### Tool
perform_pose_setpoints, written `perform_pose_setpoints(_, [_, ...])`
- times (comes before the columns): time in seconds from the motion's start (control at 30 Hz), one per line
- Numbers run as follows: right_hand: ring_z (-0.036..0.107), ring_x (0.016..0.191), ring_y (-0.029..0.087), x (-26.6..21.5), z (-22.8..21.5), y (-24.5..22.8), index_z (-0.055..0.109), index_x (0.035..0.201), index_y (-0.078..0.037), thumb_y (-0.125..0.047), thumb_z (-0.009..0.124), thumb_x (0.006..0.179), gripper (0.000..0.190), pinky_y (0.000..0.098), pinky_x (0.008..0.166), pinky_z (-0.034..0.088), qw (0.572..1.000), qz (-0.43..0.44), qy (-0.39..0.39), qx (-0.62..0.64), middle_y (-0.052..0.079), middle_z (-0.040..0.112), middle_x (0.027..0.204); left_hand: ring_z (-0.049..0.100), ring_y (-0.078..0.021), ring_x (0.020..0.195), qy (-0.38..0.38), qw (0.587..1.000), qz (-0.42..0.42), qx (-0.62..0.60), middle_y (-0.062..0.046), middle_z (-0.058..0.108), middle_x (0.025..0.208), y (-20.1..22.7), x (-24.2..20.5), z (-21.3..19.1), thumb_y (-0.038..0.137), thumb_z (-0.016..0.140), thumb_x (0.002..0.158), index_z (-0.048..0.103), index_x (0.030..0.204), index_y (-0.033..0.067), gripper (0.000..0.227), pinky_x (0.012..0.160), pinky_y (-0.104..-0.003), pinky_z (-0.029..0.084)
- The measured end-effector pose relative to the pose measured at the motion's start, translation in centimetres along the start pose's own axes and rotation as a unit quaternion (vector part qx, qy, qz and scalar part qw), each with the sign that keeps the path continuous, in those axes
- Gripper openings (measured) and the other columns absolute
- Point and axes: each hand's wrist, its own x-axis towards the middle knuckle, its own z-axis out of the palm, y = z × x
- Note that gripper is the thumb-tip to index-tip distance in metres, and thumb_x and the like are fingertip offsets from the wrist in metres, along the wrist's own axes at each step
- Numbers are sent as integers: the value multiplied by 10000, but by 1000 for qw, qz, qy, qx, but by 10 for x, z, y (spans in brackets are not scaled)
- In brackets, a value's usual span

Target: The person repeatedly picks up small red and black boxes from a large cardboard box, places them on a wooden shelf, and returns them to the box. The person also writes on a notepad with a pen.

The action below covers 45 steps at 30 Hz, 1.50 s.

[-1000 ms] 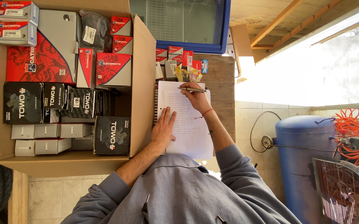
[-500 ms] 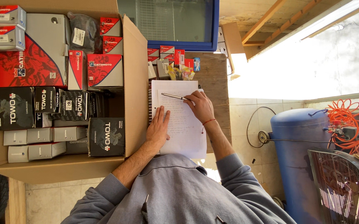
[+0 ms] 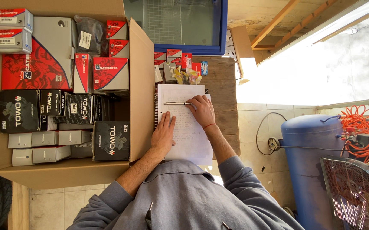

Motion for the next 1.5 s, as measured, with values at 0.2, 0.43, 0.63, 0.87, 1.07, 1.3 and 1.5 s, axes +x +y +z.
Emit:
perform_pose_setpoints(0.2, [712, 1080, 204, 0, 4, 1, 816, 1112, -297, -385, 851, 978, 163, 382, 954, 581, 1000, 12, -2, 8, -40, 726, 1039, 128, -442, 1718, -5, 1000, 0, -7, -302, 93, 1839, -1, 0, -2, 398, 1065, 626, 257, 1764, 54, 1438, 1369, -494, 289])
perform_pose_setpoints(0.43, [692, 1122, 210, 4, -1, -3, 787, 1099, -266, -379, 760, 1064, 121, 380, 1020, 547, 1000, 1, -30, -1, -25, 717, 1081, 136, -443, 1714, -2, 1000, 2, -9, -299, 104, 1836, -1, -1, -3, 400, 1068, 622, 273, 1758, 54, 1428, 1374, -487, 283])
perform_pose_setpoints(0.63, [700, 1118, 190, 3, -2, -5, 810, 1117, -264, -384, 744, 1095, 139, 362, 1041, 538, 999, -24, 6, -24, -39, 714, 1115, 140, -445, 1713, -6, 1000, 0, -14, -303, 106, 1835, 0, -2, -8, 378, 1071, 635, 279, 1756, 49, 1412, 1377, -489, 277])
perform_pose_setpoints(0.87, [715, 1076, 186, -5, 2, -2, 805, 1144, -287, -375, 804, 1038, 137, 364, 1025, 552, 999, -35, 12, -12, -43, 713, 1044, 142, -443, 1714, -8, 1000, 0, -27, -303, 114, 1835, 1, -3, -12, 362, 1073, 639, 289, 1753, 46, 1398, 1377, -493, 276])
perform_pose_setpoints(1.07, [717, 1047, 198, -3, 0, 1, 822, 1113, -281, -368, 814, 1027, 122, 374, 1008, 559, 999, -29, 20, -7, -27, 723, 1008, 143, -443, 1713, -12, 1000, -3, -24, -298, 110, 1836, 2, -4, -15, 364, 1068, 655, 279, 1756, 48, 1391, 1375, -496, 281])
perform_pose_setpoints(1.3, [717, 1054, 211, -4, -3, 1, 830, 1144, -277, -356, 820, 1025, 143, 386, 985, 569, 1000, -17, 24, -1, -21, 724, 1017, 137, -441, 1714, -14, 1000, -1, -22, -298, 103, 1837, 5, -6, -20, 357, 1068, 660, 270, 1758, 48, 1391, 1376, -496, 281])
perform_pose_setpoints(1.5, [721, 1056, 222, -11, -10, 0, 815, 1196, -272, -343, 829, 1012, 198, 393, 980, 573, 999, -10, 32, -1, -10, 722, 1068, 134, -444, 1714, -17, 1000, -2, -22, -298, 96, 1835, 4, -4, -19, 353, 1068, 661, 264, 1758, 42, 1394, 1375, -499, 281])
